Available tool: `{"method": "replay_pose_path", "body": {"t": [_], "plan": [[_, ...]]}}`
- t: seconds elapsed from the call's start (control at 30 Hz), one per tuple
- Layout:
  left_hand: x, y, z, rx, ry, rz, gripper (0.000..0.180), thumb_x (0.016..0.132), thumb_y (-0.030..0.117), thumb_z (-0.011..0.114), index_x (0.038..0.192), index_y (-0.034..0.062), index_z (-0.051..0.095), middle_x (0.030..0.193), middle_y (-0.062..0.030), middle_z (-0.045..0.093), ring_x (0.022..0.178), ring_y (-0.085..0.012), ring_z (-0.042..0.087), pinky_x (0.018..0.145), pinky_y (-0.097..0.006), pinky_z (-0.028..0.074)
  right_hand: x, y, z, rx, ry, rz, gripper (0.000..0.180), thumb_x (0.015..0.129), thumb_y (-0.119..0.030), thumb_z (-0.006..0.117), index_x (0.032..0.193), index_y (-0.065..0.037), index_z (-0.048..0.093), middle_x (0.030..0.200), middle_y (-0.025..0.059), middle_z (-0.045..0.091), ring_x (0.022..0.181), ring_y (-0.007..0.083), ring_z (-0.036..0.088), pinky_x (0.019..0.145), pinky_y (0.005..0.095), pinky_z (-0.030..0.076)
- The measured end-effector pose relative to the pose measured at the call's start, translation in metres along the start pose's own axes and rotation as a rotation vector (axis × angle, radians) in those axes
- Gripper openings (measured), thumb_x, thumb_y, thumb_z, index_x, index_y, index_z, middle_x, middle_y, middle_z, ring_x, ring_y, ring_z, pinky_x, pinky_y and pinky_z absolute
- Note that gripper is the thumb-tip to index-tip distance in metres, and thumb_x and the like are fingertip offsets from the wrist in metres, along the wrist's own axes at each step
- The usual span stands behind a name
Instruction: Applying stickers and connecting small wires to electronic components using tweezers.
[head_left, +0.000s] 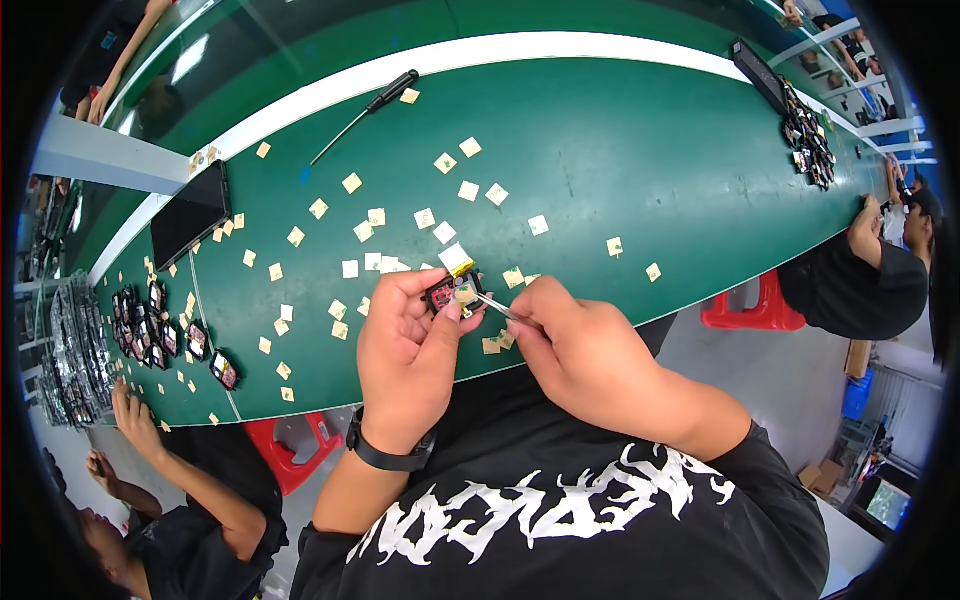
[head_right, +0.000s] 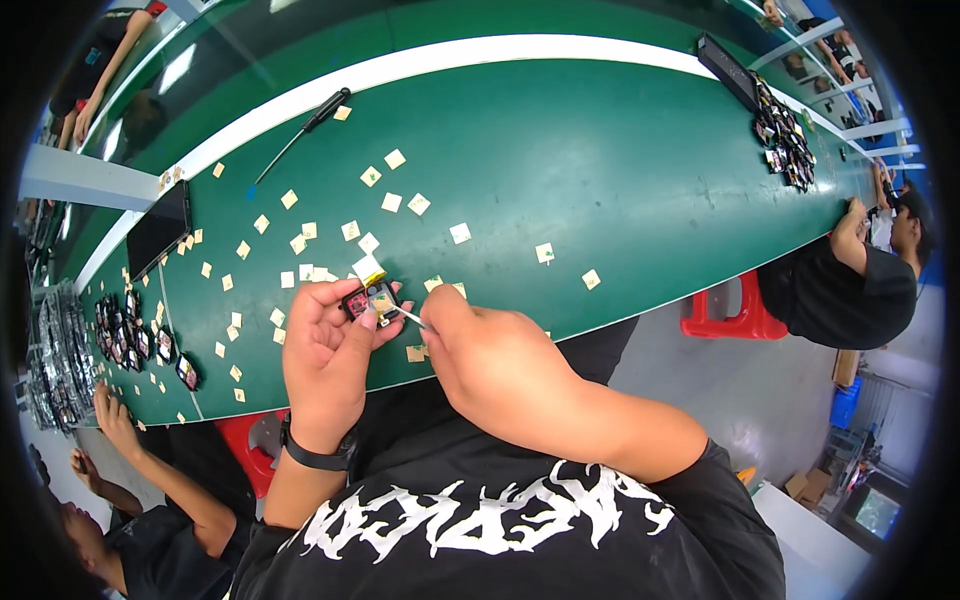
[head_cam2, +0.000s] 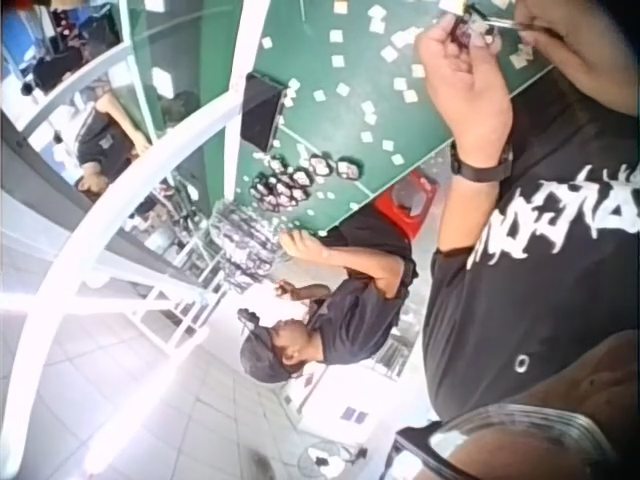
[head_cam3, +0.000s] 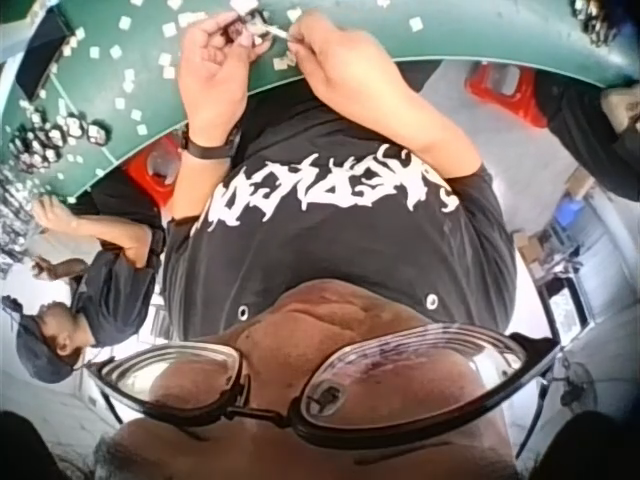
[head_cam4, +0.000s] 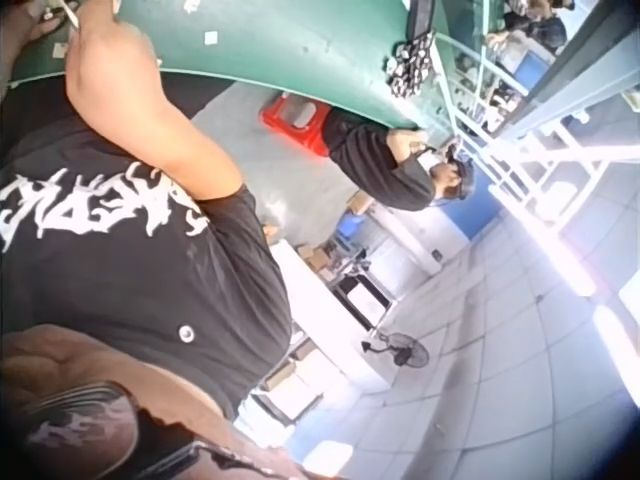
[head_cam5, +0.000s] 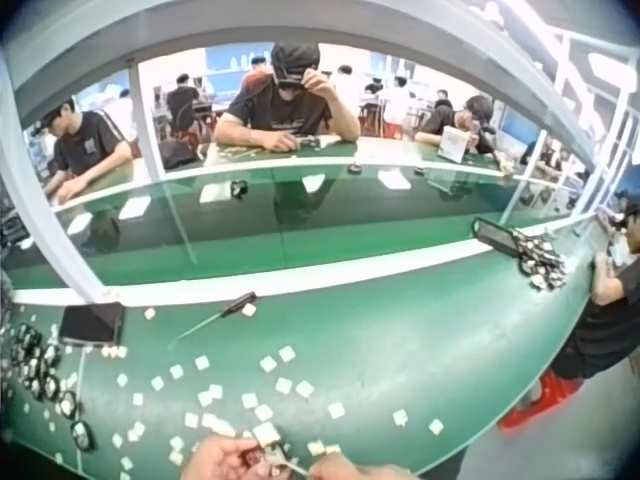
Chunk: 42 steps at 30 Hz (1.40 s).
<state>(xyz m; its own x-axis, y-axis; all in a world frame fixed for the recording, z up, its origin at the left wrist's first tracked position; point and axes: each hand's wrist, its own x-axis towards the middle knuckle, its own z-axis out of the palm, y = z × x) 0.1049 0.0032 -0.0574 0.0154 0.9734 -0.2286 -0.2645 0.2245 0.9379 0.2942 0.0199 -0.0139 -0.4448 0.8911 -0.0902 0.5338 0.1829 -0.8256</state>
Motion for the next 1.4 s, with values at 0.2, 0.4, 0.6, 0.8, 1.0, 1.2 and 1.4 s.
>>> {"method": "replay_pose_path", "body": {"t": [0.2, 0.4, 0.6, 0.8, 1.0, 1.2, 1.4], "plan": [[-0.003, -0.005, 0.006, 0.092, 0.027, 0.078, 0.024, 0.101, -0.007, 0.052, 0.124, -0.0044, 0.046, 0.119, -0.0178, 0.062, 0.111, -0.0222, 0.067, 0.093, -0.036, 0.061, 0.005, -0.001, 0.006, -0.158, 0.024, -0.004, 0.014, 0.093, 0.001, 0.064, 0.099, 0.0, 0.052, 0.067, 0.0154, 0.062, 0.06, 0.0368, 0.065, 0.052, 0.0441, 0.048], [-0.001, -0.002, 0.006, 0.091, 0.038, 0.058, 0.023, 0.101, -0.007, 0.052, 0.124, -0.0051, 0.046, 0.118, -0.0178, 0.063, 0.11, -0.022, 0.067, 0.093, -0.036, 0.062, 0.011, -0.003, 0.005, -0.197, -0.017, -0.011, 0.015, 0.092, 0.0, 0.062, 0.098, 0.001, 0.049, 0.067, 0.0179, 0.062, 0.061, 0.0395, 0.064, 0.052, 0.0467, 0.049], [0.001, 0.002, -0.006, -0.083, -0.007, -0.017, 0.024, 0.101, -0.006, 0.052, 0.124, -0.0042, 0.046, 0.119, -0.0185, 0.063, 0.114, -0.0253, 0.067, 0.093, -0.037, 0.062, 0.015, 0.009, 0.006, -0.085, -0.02, -0.082, 0.016, 0.094, -0.004, 0.064, 0.1, 0.0, 0.049, 0.071, 0.0174, 0.064, 0.061, 0.0379, 0.065, 0.053, 0.0451, 0.049], [0.006, 0.008, -0.01, -0.251, -0.094, -0.091, 0.022, 0.102, -0.004, 0.051, 0.123, -0.0043, 0.046, 0.12, -0.0177, 0.063, 0.113, -0.024, 0.067, 0.094, -0.037, 0.061, 0.011, 0.024, 0.004, 0.389, 0.145, 0.127, 0.017, 0.096, -0.007, 0.07, 0.107, -0.001, 0.059, 0.069, -0.0001, 0.061, 0.059, 0.0033, 0.053, 0.053, 0.024, 0.042], [0.001, 0.001, -0.008, -0.129, -0.071, -0.013, 0.017, 0.102, -0.004, 0.052, 0.119, -0.0035, 0.049, 0.115, -0.0139, 0.063, 0.108, -0.0192, 0.067, 0.093, -0.038, 0.061, 0.065, 0.002, -0.003, 0.359, -0.088, 0.138, 0.021, 0.093, -0.006, 0.074, 0.112, 0.003, 0.07, 0.074, -0.0063, 0.056, 0.067, 0.0007, 0.046, 0.057, 0.0203, 0.036], [0.002, 0.0, -0.004, -0.184, 0.029, 0.051, 0.016, 0.101, -0.005, 0.054, 0.116, -0.0011, 0.05, 0.113, -0.0121, 0.064, 0.106, -0.0181, 0.067, 0.091, -0.039, 0.063, 0.046, 0.012, -0.003, 0.402, -0.062, 0.208, 0.013, 0.092, -0.008, 0.073, 0.099, 0.002, 0.069, 0.071, -0.0017, 0.06, 0.064, 0.003, 0.048, 0.056, 0.0235, 0.04], [0.001, -0.006, -0.004, -0.163, 0.078, 0.092, 0.017, 0.1, -0.008, 0.054, 0.114, 0.0001, 0.05, 0.112, -0.0122, 0.064, 0.103, -0.0175, 0.068, 0.089, -0.038, 0.063, 0.032, 0.006, 0.014, 0.641, 0.042, 0.296, 0.011, 0.093, -0.003, 0.072, 0.099, 0.004, 0.066, 0.076, 0.0001, 0.066, 0.069, 0.0018, 0.057, 0.059, 0.021, 0.046]]}}
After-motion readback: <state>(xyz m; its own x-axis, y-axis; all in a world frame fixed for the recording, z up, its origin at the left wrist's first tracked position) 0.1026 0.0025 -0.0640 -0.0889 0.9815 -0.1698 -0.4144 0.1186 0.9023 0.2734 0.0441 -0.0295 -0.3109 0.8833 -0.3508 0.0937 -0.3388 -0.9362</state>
